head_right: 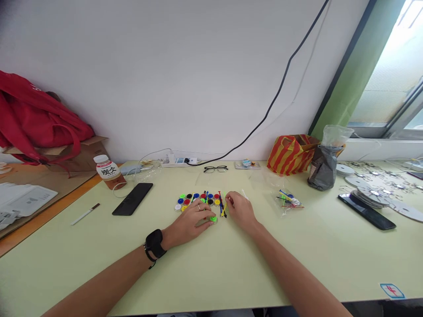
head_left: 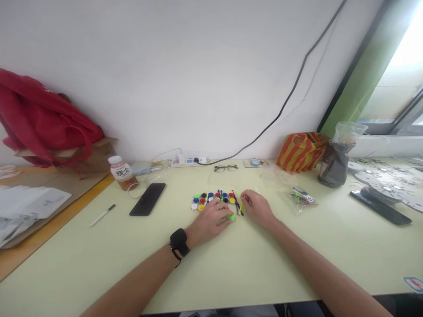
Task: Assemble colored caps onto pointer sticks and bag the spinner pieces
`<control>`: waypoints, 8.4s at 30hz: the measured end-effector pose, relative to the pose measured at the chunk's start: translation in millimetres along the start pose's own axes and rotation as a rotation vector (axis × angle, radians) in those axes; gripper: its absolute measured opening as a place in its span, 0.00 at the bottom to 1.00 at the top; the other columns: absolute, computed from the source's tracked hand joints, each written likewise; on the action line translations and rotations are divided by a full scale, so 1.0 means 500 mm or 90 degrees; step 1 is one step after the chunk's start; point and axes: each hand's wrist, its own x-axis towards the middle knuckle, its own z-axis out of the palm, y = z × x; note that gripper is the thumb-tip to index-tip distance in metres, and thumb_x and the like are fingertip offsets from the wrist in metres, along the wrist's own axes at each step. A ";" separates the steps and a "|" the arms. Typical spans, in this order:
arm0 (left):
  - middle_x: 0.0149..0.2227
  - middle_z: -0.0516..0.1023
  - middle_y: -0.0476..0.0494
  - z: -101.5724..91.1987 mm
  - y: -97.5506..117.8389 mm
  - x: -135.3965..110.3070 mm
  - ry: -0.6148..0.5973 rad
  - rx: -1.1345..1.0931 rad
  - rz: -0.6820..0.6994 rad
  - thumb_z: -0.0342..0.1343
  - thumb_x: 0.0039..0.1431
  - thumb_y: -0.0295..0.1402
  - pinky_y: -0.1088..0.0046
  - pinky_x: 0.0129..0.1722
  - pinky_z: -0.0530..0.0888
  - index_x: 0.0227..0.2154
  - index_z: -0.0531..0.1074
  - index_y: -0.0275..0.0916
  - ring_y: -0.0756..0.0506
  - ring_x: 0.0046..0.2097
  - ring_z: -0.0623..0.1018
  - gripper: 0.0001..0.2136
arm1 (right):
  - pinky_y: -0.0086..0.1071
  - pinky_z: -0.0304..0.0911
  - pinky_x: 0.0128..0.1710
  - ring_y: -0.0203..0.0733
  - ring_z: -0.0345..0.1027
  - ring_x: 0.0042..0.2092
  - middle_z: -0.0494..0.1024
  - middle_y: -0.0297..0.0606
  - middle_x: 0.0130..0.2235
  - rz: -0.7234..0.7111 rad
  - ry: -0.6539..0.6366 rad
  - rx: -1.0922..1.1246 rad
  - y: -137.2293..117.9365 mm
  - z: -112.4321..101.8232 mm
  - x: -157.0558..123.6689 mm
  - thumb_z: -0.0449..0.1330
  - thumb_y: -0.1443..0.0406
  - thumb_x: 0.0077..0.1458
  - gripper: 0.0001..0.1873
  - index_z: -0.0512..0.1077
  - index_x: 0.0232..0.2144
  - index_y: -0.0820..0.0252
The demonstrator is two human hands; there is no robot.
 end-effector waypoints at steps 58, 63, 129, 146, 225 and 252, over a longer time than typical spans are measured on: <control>0.44 0.81 0.44 -0.010 0.002 0.003 0.110 -0.070 -0.030 0.55 0.72 0.35 0.58 0.52 0.72 0.49 0.75 0.43 0.39 0.49 0.73 0.08 | 0.38 0.65 0.43 0.45 0.69 0.40 0.73 0.41 0.38 -0.099 0.025 0.275 -0.037 -0.074 -0.007 0.46 0.53 0.72 0.20 0.72 0.37 0.56; 0.40 0.81 0.45 -0.009 -0.007 0.006 0.159 -0.070 -0.102 0.54 0.72 0.35 0.58 0.51 0.71 0.47 0.75 0.43 0.39 0.49 0.73 0.07 | 0.41 0.66 0.48 0.45 0.70 0.43 0.72 0.42 0.44 -0.128 -0.019 0.319 -0.033 -0.070 -0.013 0.44 0.59 0.72 0.19 0.74 0.42 0.56; 0.45 0.81 0.44 -0.007 0.002 0.002 -0.016 -0.054 0.001 0.55 0.71 0.34 0.57 0.52 0.71 0.43 0.79 0.47 0.38 0.50 0.73 0.07 | 0.31 0.50 0.32 0.41 0.68 0.33 0.79 0.36 0.31 0.043 -0.068 -0.090 -0.009 -0.035 0.004 0.57 0.64 0.61 0.08 0.78 0.38 0.54; 0.44 0.82 0.44 -0.006 -0.001 0.002 -0.011 -0.059 0.000 0.55 0.71 0.35 0.57 0.53 0.71 0.43 0.79 0.47 0.38 0.49 0.74 0.07 | 0.29 0.55 0.34 0.40 0.72 0.34 0.82 0.34 0.34 -0.027 -0.138 -0.033 -0.025 -0.023 -0.001 0.58 0.68 0.62 0.10 0.79 0.40 0.53; 0.46 0.81 0.45 -0.002 -0.003 0.000 -0.026 -0.051 -0.006 0.56 0.71 0.32 0.59 0.52 0.70 0.43 0.78 0.44 0.39 0.50 0.73 0.06 | 0.30 0.51 0.32 0.39 0.69 0.34 0.79 0.38 0.33 0.142 -0.153 -0.110 -0.024 -0.063 -0.010 0.58 0.69 0.59 0.06 0.74 0.31 0.58; 0.45 0.81 0.45 -0.006 0.001 0.001 -0.024 -0.062 -0.006 0.55 0.71 0.32 0.59 0.51 0.70 0.43 0.78 0.44 0.39 0.50 0.73 0.06 | 0.30 0.51 0.32 0.40 0.72 0.35 0.80 0.34 0.32 0.150 -0.118 -0.068 -0.032 -0.031 -0.007 0.59 0.64 0.61 0.06 0.76 0.40 0.55</control>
